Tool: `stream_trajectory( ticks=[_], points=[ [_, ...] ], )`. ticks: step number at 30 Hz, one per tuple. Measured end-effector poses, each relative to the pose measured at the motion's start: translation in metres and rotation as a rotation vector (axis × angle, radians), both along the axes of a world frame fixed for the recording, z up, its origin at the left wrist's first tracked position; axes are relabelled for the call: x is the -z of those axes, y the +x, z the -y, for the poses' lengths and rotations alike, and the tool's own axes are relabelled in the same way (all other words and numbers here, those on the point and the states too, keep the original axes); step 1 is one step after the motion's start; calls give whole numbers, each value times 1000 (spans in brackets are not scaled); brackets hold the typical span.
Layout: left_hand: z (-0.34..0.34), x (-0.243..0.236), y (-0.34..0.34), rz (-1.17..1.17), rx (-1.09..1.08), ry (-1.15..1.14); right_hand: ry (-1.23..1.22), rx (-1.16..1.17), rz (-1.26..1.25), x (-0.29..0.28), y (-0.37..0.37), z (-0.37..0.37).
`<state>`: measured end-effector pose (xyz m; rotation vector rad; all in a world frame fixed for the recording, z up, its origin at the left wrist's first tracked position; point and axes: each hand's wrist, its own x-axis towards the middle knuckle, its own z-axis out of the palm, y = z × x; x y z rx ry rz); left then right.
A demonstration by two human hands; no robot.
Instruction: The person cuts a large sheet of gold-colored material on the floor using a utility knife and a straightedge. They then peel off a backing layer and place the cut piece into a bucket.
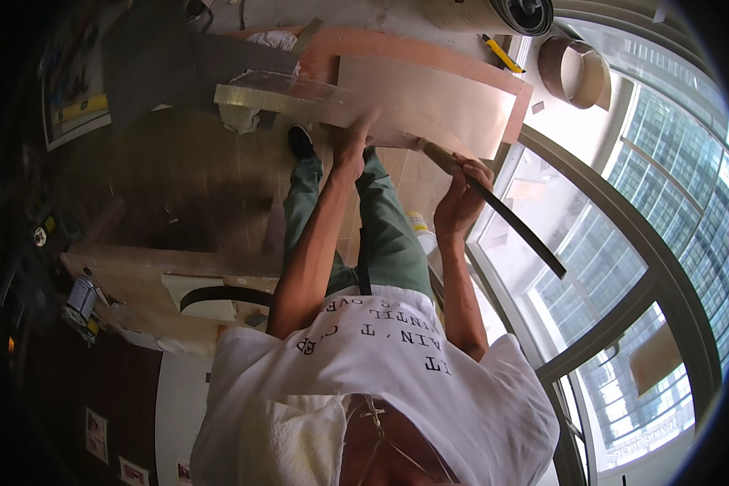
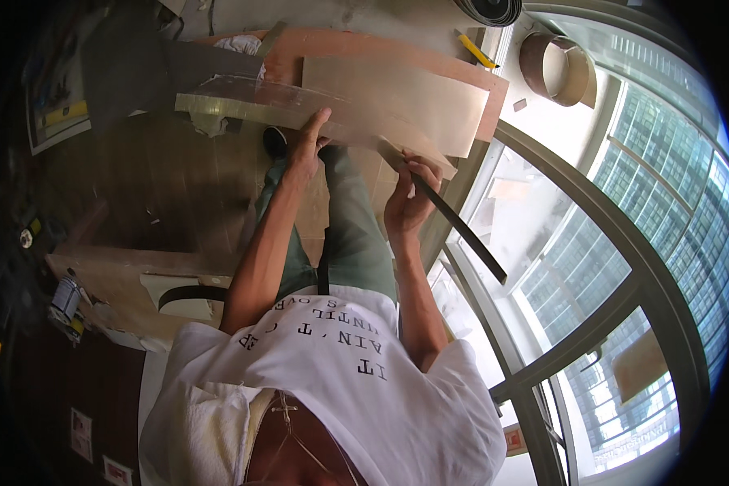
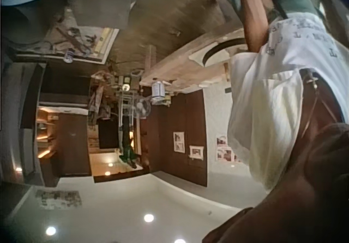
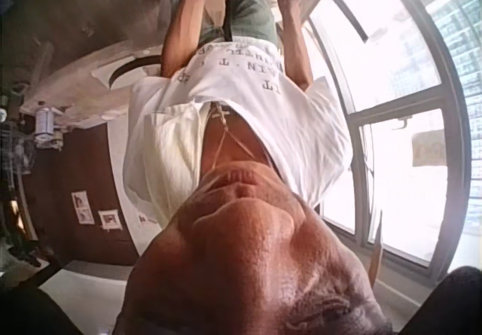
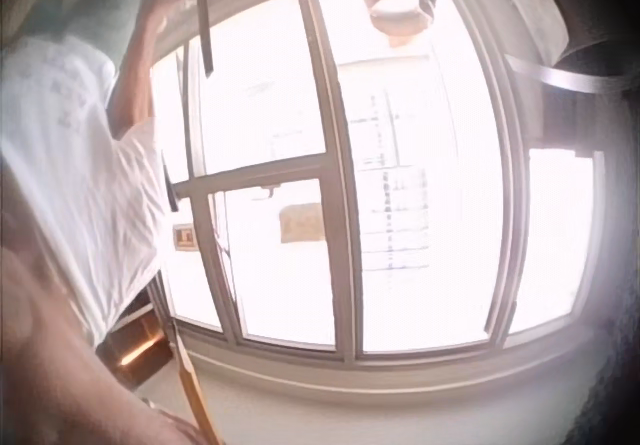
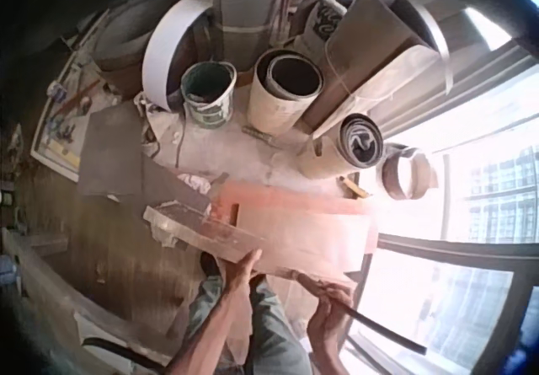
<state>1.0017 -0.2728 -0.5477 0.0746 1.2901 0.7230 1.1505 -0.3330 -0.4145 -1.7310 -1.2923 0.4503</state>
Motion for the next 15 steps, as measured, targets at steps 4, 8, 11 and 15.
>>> stream_trajectory(
  ticks=[4,8,11,15],
  points=[
    [-1,-10,-4,47,-81,-6,17,214,-188,-18,7,27],
    [19,-20,-16,47,-74,-40,-240,458,-374,-8,34,79],
    [21,-40,-19,27,-298,-100,-336,663,-445,28,48,116],
    [43,-29,-34,-71,-380,-175,-369,764,-534,70,58,161]
  ],
)
